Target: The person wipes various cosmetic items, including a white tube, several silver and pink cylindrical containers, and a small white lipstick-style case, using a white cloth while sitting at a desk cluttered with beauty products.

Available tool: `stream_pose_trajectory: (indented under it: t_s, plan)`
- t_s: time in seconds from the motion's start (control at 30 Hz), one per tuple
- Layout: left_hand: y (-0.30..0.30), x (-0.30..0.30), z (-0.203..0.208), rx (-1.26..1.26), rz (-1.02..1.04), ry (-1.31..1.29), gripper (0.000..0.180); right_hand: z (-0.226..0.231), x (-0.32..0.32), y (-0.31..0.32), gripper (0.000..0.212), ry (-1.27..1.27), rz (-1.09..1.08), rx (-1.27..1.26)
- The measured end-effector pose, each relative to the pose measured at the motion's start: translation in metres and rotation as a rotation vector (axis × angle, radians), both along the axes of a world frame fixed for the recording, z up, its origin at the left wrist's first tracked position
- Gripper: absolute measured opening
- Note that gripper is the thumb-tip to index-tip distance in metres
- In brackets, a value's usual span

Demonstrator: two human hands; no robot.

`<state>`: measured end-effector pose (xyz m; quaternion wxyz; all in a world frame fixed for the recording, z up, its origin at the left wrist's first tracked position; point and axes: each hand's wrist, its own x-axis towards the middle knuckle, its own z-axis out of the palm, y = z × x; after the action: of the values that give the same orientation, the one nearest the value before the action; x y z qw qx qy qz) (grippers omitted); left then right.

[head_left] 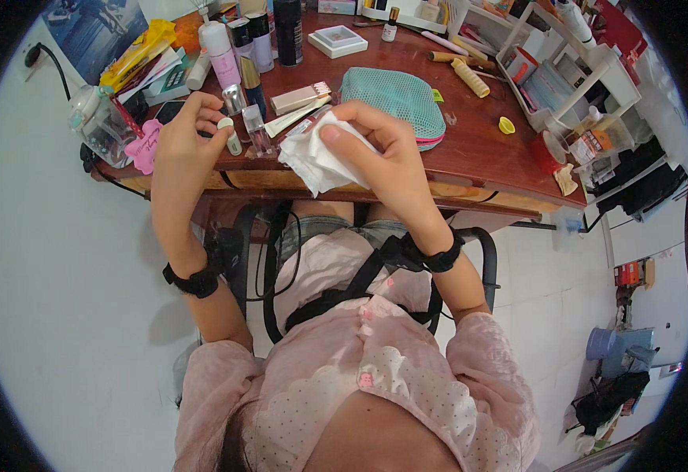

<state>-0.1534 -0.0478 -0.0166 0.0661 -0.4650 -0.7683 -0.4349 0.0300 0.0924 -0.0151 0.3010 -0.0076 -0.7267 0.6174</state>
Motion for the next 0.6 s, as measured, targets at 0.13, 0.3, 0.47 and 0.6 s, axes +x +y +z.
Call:
stream_pose_trajectory:
  t_s: [0.13, 0.3, 0.47, 0.6]
  plan:
    - [0.0009, -0.0001, -0.0004, 0.013, -0.013, -0.035, 0.028, -0.002, -0.0018, -0.0001, 0.012, 0.009, -0.014, 0.044]
    - [0.0015, 0.0016, 0.0005, 0.003, -0.001, -0.024, 0.03, -0.0039, -0.0039, -0.0006, 0.012, -0.008, 0.004, -0.003]
    - [0.0007, -0.0024, -0.0029, 0.004, 0.031, -0.001, 0.034, -0.0067, -0.0049, 0.0001, 0.012, -0.025, 0.031, -0.015]
    - [0.0009, -0.001, -0.0011, 0.003, 0.041, -0.009, 0.035, -0.0096, -0.006, -0.001, 0.016, -0.013, 0.028, -0.061]
